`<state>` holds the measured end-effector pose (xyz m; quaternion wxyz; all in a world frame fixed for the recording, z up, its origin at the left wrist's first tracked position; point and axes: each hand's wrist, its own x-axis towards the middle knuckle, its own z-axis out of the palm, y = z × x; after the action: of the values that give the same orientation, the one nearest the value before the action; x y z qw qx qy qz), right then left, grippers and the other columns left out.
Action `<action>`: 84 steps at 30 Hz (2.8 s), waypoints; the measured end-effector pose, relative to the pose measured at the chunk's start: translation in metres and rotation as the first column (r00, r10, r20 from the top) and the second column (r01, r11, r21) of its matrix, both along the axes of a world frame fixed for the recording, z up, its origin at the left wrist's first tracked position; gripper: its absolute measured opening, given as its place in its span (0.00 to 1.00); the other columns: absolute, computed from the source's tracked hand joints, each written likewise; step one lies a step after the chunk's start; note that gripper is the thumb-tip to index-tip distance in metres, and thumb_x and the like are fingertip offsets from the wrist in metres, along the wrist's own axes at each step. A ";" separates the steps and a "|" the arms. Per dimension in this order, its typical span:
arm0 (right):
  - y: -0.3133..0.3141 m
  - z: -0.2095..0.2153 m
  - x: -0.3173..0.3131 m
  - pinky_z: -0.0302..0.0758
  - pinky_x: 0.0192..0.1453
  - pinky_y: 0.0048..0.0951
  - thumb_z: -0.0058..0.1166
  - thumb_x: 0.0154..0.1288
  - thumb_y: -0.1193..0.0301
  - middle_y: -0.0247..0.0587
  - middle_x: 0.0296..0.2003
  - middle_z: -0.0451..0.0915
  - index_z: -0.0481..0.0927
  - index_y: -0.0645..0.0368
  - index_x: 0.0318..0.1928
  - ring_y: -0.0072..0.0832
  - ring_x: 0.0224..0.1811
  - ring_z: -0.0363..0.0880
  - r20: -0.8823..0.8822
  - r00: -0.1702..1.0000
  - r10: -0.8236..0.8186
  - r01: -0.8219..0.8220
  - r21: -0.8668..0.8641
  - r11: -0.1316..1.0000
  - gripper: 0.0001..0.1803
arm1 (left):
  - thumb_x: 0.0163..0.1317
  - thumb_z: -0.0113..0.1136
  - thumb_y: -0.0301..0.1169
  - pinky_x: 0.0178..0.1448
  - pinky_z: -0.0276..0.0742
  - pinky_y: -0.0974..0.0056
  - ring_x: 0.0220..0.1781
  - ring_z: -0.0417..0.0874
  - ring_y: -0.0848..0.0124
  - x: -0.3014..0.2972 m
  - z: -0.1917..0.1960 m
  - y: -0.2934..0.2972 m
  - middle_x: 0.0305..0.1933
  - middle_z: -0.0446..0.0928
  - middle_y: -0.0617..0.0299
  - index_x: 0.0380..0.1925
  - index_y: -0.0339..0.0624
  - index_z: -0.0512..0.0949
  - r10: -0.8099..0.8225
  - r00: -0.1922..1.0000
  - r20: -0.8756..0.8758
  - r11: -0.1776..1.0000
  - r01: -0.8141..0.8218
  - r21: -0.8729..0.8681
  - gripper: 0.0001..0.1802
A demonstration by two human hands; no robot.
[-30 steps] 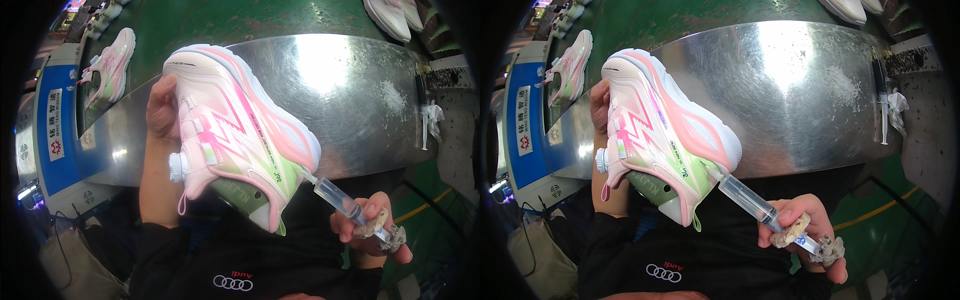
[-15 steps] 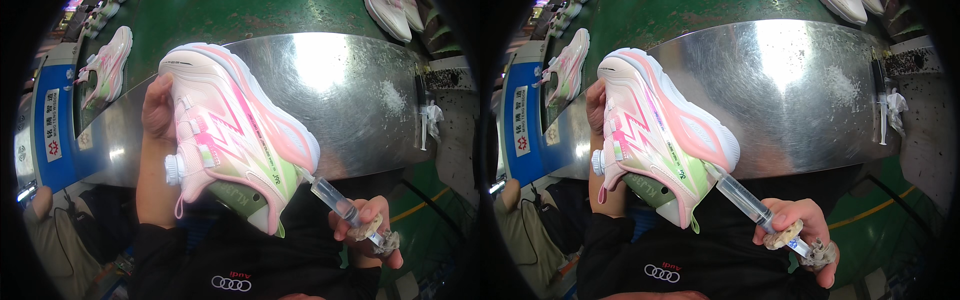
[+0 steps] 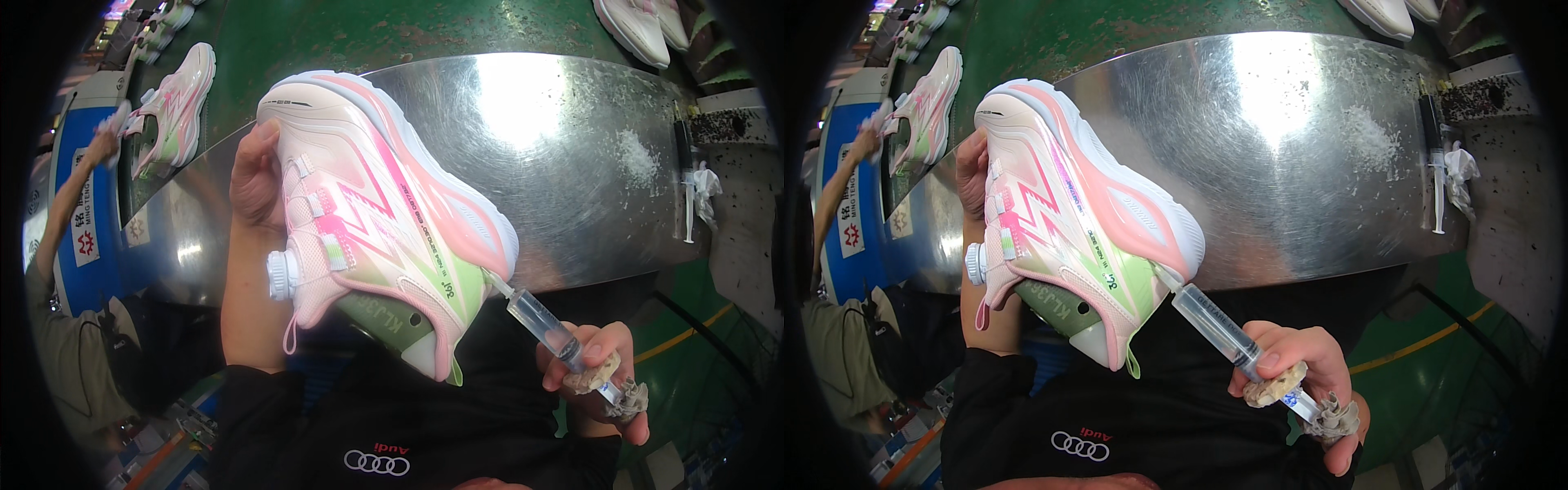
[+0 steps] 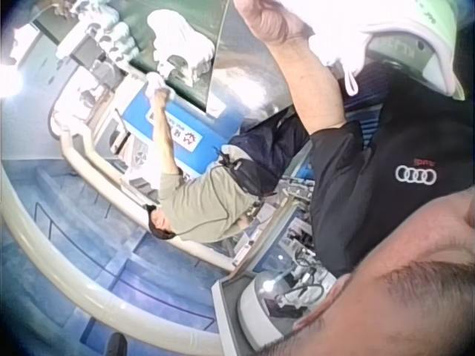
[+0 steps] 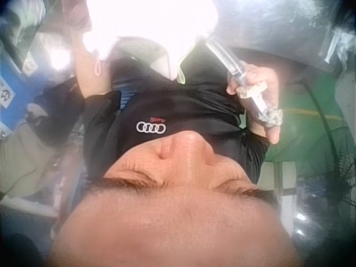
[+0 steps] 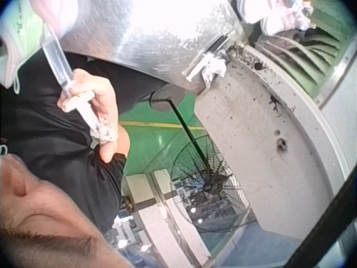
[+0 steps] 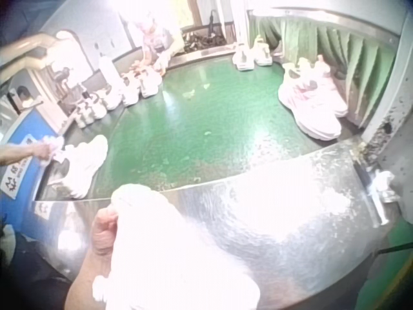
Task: The person picks up shoes, injects adhesive into their seams using a syringe, and places the shoes onto a conveyor belt.
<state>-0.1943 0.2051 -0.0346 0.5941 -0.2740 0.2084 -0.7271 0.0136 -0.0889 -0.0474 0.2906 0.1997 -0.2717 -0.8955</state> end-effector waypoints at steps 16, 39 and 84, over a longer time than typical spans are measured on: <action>0.035 0.054 -0.045 0.56 0.32 0.25 0.69 0.40 0.47 0.39 0.34 0.75 0.66 0.51 0.49 0.24 0.32 0.62 -0.333 0.903 -0.273 0.245 -0.125 0.961 0.39 | 0.58 0.50 0.28 0.56 0.74 0.55 0.51 0.78 0.58 0.001 -0.005 0.001 0.49 0.75 0.46 0.51 0.29 0.67 -0.003 1.000 -0.028 0.998 0.004 0.055 0.21; -0.020 -0.016 -0.087 0.69 0.51 0.36 0.68 0.35 0.42 0.48 0.45 0.69 0.62 0.64 0.55 0.42 0.46 0.72 -0.954 0.052 -0.296 0.562 -0.217 0.798 0.52 | 0.37 0.64 0.32 0.63 0.67 0.58 0.57 0.73 0.57 0.022 0.046 0.136 0.58 0.68 0.44 0.60 0.25 0.55 -0.213 0.917 0.338 0.976 0.186 0.111 0.48; -0.024 -0.025 -0.077 0.71 0.46 0.35 0.63 0.40 0.40 0.52 0.44 0.71 0.64 0.69 0.54 0.42 0.42 0.73 -0.907 -0.314 -0.281 0.558 -0.416 0.718 0.51 | 0.63 0.44 0.34 0.19 0.65 0.70 0.17 0.75 0.71 0.113 0.064 -0.098 0.15 0.72 0.61 0.21 0.42 0.70 0.731 0.506 0.458 0.633 -0.251 -0.732 0.13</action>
<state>-0.2712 0.1811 -0.0600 -0.0456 -0.5530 0.7197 -0.4172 0.1264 -0.1866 0.0164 0.4601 0.5095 -0.5473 -0.4788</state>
